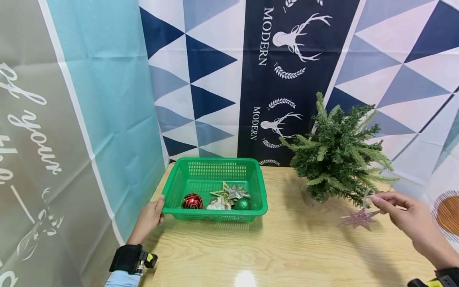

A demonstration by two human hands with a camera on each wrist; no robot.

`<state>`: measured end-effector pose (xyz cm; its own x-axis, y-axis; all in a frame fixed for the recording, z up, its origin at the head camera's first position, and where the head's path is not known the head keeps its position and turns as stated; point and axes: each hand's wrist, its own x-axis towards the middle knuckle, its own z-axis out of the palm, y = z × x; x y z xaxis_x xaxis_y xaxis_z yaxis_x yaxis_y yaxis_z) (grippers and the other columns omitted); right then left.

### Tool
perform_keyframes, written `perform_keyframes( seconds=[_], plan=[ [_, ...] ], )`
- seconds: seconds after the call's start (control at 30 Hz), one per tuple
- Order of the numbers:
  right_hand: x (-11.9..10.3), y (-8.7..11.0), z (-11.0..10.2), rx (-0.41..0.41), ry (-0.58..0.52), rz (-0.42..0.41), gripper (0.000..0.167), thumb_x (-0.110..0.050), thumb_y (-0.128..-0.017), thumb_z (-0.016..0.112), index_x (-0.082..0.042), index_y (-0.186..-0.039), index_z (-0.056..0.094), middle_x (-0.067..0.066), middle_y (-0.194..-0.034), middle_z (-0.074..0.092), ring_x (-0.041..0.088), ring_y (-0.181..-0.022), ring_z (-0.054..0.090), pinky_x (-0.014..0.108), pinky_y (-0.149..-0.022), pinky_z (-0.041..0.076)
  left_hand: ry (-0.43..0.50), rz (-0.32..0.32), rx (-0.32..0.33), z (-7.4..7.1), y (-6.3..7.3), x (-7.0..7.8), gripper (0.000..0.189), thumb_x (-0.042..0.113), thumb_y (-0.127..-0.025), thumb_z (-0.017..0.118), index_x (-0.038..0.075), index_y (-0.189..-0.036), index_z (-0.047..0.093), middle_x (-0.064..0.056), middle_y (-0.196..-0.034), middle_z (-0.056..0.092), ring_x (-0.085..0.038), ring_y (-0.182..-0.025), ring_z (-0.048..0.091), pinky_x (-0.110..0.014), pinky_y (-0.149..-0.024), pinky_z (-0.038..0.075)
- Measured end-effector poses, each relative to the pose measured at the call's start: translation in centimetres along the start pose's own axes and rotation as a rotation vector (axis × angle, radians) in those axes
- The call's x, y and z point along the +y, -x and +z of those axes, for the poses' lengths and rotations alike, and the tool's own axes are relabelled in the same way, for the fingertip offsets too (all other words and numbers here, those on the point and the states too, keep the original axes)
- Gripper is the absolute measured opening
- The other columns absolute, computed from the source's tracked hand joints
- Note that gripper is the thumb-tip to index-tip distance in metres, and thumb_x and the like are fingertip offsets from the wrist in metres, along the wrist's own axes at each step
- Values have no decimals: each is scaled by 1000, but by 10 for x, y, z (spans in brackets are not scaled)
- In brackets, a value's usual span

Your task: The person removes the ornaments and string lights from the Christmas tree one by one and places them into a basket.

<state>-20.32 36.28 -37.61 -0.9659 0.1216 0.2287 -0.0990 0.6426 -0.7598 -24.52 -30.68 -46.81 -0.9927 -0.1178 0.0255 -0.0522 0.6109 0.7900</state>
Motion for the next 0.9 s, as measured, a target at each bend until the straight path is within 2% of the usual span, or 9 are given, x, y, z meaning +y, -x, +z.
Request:
perform_keyframes(
  seconds=[0.1,0.23,0.33,0.53,0.63,0.77,0.9],
  plan=[
    [-5,1,-5,42,-48,11,10,-31,-104,67,-24,-108,73,-8,-73,61,20,-56,41,35,-49,29,7,1,-6,0,0,1,58,50,-113,29,12,-71,44,-6,-57,53,-21,-53,51,-34,-61,39],
    [-14,1,-9,114,-105,-50,7,-23,-105,65,-22,-110,70,-3,-65,52,23,-50,35,37,-48,24,6,0,-3,0,1,2,58,49,-114,29,12,-72,45,-6,-58,52,-20,-53,50,-34,-61,38],
    [-22,3,-11,136,-134,-95,9,-18,-105,64,-17,-112,70,-2,-67,55,23,-49,33,36,-48,23,8,-4,2,0,2,2,59,49,-114,29,11,-72,46,-5,-57,52,-20,-52,47,-34,-60,37],
    [-38,13,-12,142,-46,-129,8,-20,-104,66,-21,-112,69,-5,-73,59,22,-48,33,35,-48,23,21,-7,-5,0,2,3,58,51,-113,28,12,-72,44,-6,-57,51,-20,-52,45,-35,-60,36],
    [-48,17,-12,139,11,-158,9,-20,-104,67,-18,-112,69,-5,-74,59,18,-51,38,33,-48,25,25,-11,-8,-1,2,2,58,51,-113,28,12,-73,44,-6,-57,50,-20,-53,45,-34,-61,36],
    [-60,21,-9,110,60,-202,15,-19,-104,66,-9,-116,69,-6,-82,68,12,-59,54,31,-49,28,20,-13,-2,0,1,1,58,49,-114,28,12,-73,46,-5,-57,50,-20,-52,46,-34,-60,37],
    [-69,24,-6,83,84,-231,18,-19,-104,66,-7,-118,69,-1,-85,72,12,-64,60,29,-52,31,12,-11,1,1,1,1,58,48,-114,29,11,-73,47,-5,-56,51,-20,-51,46,-34,-60,36]
  ],
)
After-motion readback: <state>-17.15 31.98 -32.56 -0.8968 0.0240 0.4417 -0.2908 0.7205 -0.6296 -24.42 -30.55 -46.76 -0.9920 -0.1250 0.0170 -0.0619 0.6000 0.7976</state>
